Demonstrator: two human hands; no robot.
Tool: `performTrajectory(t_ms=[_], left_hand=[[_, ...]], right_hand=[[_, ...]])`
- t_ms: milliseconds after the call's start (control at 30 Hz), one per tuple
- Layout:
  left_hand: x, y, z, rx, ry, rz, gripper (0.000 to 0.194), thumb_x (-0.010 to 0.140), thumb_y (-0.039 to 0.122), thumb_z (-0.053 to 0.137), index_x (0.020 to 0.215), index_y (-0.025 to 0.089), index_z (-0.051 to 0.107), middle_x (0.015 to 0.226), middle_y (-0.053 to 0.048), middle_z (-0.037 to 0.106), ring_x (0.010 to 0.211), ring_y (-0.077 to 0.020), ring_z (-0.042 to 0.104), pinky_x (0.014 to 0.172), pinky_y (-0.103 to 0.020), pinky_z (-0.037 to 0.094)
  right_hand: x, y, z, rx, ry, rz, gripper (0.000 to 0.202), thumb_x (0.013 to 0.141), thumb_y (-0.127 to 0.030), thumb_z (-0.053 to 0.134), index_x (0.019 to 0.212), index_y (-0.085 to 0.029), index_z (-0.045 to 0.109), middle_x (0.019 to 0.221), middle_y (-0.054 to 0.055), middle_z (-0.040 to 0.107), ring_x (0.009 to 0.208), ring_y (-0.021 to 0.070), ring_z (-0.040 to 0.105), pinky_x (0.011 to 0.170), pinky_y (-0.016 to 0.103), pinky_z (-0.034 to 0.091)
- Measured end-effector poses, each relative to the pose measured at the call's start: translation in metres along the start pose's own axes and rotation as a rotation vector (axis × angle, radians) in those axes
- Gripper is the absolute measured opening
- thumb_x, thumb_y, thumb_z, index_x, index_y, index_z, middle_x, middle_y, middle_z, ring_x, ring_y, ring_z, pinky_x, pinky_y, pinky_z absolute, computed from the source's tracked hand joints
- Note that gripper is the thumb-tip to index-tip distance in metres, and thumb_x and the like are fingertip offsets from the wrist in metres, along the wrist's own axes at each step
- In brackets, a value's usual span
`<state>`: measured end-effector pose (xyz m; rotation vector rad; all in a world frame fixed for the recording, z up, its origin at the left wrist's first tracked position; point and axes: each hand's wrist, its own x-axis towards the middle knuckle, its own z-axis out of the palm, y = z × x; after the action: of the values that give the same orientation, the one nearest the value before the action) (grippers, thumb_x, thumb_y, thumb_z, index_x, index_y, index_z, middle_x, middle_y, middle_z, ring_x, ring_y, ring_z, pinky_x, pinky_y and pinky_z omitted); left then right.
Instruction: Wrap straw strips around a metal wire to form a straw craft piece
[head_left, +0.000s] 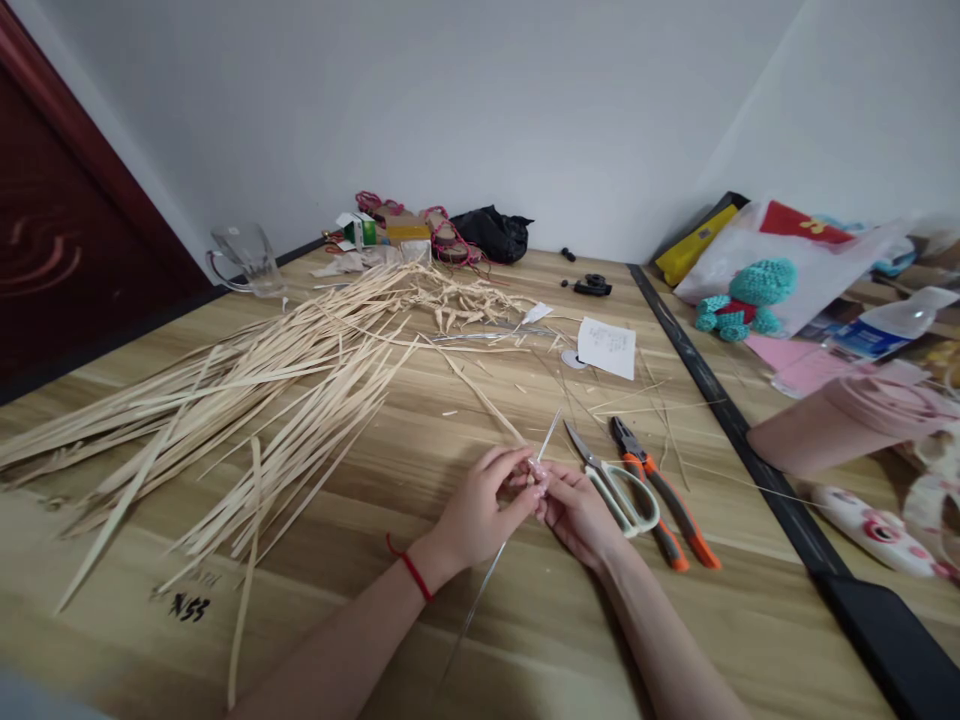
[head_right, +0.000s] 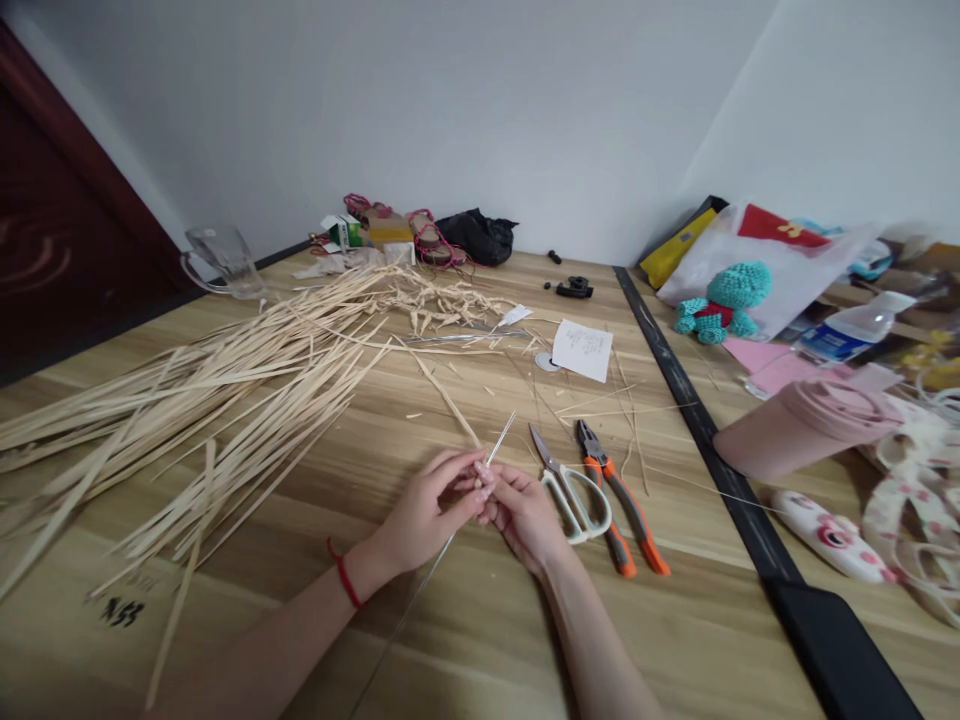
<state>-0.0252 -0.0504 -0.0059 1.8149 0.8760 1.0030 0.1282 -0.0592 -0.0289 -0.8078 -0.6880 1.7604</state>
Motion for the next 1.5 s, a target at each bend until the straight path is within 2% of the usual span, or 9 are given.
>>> performTrajectory(t_ms=[233,500,700,933,1033,1167,1300,1400,1500], left_hand=[[0.005,-0.010,-0.003,-0.006,0.050,-0.052,0.028,0.080,0.026,0.058,0.107,0.016,0.061,0.107,-0.009,0.060,0.094,-0.0179,0.058,0.083,-0.029,0.048],[0.009,-0.009,-0.013,-0.175,-0.027,-0.237,0.032,0.078,0.028,0.060,0.107,0.014,0.062,0.101,-0.010,0.066,0.090,-0.0193,0.062,0.078,-0.030,0.050],[0.009,-0.018,-0.015,-0.240,-0.041,-0.280,0.036,0.077,0.031,0.062,0.109,0.014,0.063,0.106,-0.012,0.066,0.094,-0.0217,0.061,0.082,-0.033,0.049],[0.008,-0.017,-0.015,-0.255,-0.054,-0.257,0.036,0.078,0.030,0.061,0.112,0.016,0.061,0.110,-0.011,0.064,0.097,-0.0215,0.060,0.085,-0.035,0.048],[0.009,-0.016,-0.015,-0.297,-0.035,-0.243,0.040,0.078,0.026,0.062,0.116,0.016,0.059,0.109,-0.011,0.064,0.100,-0.0213,0.059,0.088,-0.035,0.046],[0.010,-0.016,-0.016,-0.415,0.019,-0.280,0.056,0.076,0.022,0.063,0.129,0.018,0.045,0.103,-0.009,0.065,0.096,-0.0192,0.061,0.084,-0.032,0.047],[0.011,-0.012,-0.015,-0.517,0.050,-0.364,0.065,0.072,0.024,0.067,0.131,0.019,0.039,0.100,-0.009,0.066,0.087,-0.0183,0.063,0.073,-0.029,0.049],[0.011,-0.007,-0.011,-0.580,0.131,-0.420,0.072,0.064,0.022,0.074,0.126,0.018,0.037,0.088,-0.007,0.068,0.078,-0.0171,0.064,0.068,-0.028,0.049],[0.012,-0.004,-0.010,-0.615,0.214,-0.500,0.064,0.057,0.019,0.079,0.109,0.017,0.041,0.082,-0.005,0.068,0.072,-0.0161,0.064,0.064,-0.026,0.049]], right_hand=[[-0.003,-0.002,-0.001,-0.018,-0.178,0.055,0.022,0.078,-0.021,0.066,0.098,-0.013,0.069,0.093,0.009,0.069,0.072,0.0124,0.064,0.071,0.025,0.053],[-0.005,-0.004,0.001,-0.004,-0.230,0.075,0.024,0.075,-0.018,0.068,0.099,-0.014,0.066,0.100,0.009,0.067,0.089,0.0181,0.064,0.090,0.037,0.047],[-0.004,0.000,0.008,-0.114,-0.185,0.018,0.018,0.075,-0.022,0.069,0.091,-0.016,0.066,0.089,0.006,0.068,0.082,0.0176,0.065,0.082,0.034,0.050],[0.000,0.012,0.008,-0.352,-0.010,-0.162,0.025,0.078,-0.031,0.065,0.098,-0.017,0.066,0.076,0.004,0.069,0.069,0.0178,0.065,0.070,0.033,0.053],[-0.002,0.008,0.007,-0.294,-0.036,-0.135,0.021,0.078,-0.029,0.066,0.094,-0.016,0.067,0.077,0.005,0.069,0.071,0.0182,0.066,0.072,0.034,0.053],[-0.005,0.003,0.010,-0.156,-0.128,-0.025,0.024,0.072,-0.023,0.071,0.094,-0.014,0.066,0.087,0.009,0.070,0.082,0.0214,0.066,0.078,0.038,0.053],[-0.005,0.007,0.014,-0.137,-0.127,0.026,0.026,0.068,-0.018,0.074,0.092,-0.013,0.066,0.090,0.008,0.069,0.078,0.0204,0.067,0.068,0.035,0.056],[-0.003,0.012,0.016,-0.149,-0.090,0.017,0.019,0.069,-0.018,0.074,0.086,-0.012,0.067,0.076,0.005,0.069,0.064,0.0146,0.065,0.062,0.028,0.056],[-0.003,0.013,0.016,-0.150,-0.083,0.020,0.017,0.068,-0.019,0.075,0.081,-0.012,0.067,0.071,0.004,0.069,0.059,0.0126,0.064,0.060,0.026,0.055]])
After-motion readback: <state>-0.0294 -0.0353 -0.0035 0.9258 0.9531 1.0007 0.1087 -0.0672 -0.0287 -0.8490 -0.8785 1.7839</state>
